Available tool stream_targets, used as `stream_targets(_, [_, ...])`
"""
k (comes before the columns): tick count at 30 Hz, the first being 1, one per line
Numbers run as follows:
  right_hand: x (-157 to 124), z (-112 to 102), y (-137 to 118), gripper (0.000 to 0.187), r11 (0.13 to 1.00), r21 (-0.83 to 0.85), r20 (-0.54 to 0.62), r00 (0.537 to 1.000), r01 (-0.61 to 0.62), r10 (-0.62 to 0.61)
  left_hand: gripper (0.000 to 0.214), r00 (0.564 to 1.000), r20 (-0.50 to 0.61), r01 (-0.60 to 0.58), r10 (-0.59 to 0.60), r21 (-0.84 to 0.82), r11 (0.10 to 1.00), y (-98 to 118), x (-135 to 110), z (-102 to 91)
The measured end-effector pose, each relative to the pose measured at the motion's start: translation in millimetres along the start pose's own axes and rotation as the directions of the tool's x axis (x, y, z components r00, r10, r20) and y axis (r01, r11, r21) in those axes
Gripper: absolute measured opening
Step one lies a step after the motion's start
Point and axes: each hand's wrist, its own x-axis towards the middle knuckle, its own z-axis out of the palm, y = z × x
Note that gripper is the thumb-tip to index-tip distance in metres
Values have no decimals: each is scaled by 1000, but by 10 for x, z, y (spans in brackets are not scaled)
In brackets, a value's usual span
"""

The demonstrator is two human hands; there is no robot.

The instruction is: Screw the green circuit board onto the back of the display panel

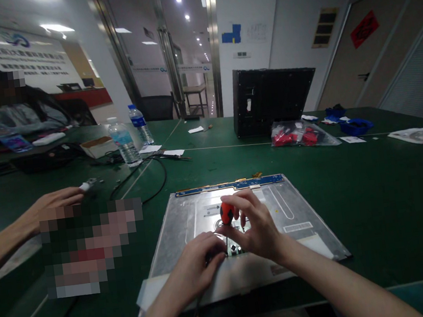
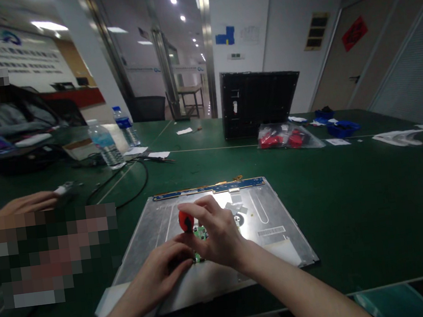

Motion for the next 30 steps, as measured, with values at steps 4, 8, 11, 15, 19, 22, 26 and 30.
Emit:
stream_targets(4, [2, -3, -27, 47, 1000, 7, 21, 999, -31, 30, 13, 1000, 19, 1, -1, -5, 1000, 39, 5, -24])
stream_targets(8, [-36, 3, -22, 58, 1000, 12, 53, 998, -24, 24, 16, 999, 34, -5, 6, -15, 1000, 40, 4, -25])
stream_targets(11, [-51, 9, -5, 58, 1000, 15, 44, 999, -22, 21, 16, 1000, 26, -8, 8, -19, 1000, 14, 1, -8])
stream_targets(15, [-35, 11, 17, 51, 1000, -17, 18, 1000, -19, 19, 13, 1000, 4, 1, -1, -18, 1000, -16, -7, 8])
stream_targets(19, [-16, 9, 13, 50, 998, -36, 53, 997, -55, 57, 13, 1000, 16, 4, -4, -18, 1000, -13, -5, 0])
stream_targets(22, [-19, 9, -10, 58, 998, -51, 78, 996, -37, 41, 14, 1000, 30, -9, 10, -19, 1000, 12, 6, -16])
stream_targets(26, [-33, 8, -34, 62, 999, -34, 37, 999, -23, 24, 15, 1000, 26, -13, 14, -11, 1000, 37, 12, -32])
stream_targets(30, [-36, 8, -16, 56, 1000, -4, 51, 998, -31, 31, 14, 999, 23, -22, 22, -12, 1000, 10, 3, -24])
